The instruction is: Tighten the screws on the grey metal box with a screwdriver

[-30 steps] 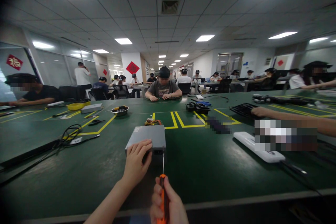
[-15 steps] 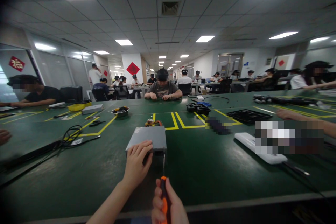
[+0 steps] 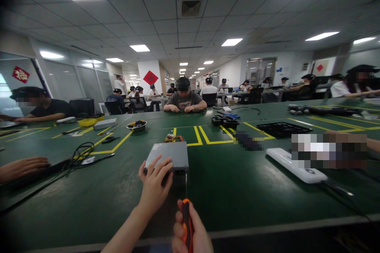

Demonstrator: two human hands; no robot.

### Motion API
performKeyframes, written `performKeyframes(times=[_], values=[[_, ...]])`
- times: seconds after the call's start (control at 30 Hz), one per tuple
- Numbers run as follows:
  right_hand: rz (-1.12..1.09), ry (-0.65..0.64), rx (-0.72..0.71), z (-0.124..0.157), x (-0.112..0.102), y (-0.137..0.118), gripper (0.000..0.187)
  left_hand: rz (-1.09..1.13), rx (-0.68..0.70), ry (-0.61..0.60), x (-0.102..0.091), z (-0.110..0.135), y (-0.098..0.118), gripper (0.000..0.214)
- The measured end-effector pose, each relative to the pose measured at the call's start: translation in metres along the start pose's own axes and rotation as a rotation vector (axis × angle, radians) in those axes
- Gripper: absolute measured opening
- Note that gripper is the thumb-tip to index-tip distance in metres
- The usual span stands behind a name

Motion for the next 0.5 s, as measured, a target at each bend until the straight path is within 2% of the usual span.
performKeyframes(times=[0.2, 0.37, 0.5], values=[[0.025, 0.013, 0.006, -0.001, -0.0045, 0.0019, 0.032, 0.0, -0.043, -0.004, 0.0033, 0.0025, -0.0046, 0.026], [0.018, 0.006, -0.039, -0.0039, -0.0052, 0.0007, 0.04, 0.042, -0.078, -0.024, 0.0041, 0.0017, -0.0074, 0.026], [0.054, -0.014, -0.038, -0.0064, -0.0098, 0.0009, 0.04, 0.052, -0.089, -0.02, 0.0035, 0.0014, -0.0072, 0.025]])
Point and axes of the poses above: each hand's wrist, its own z-axis away from the middle knuckle, its own x-axis out of the palm, y = z × x, the point moved 4 cm from there along -z, towards the middle knuckle, and after that the axes turned 4 degrees about -x, right-handed, at the moved point
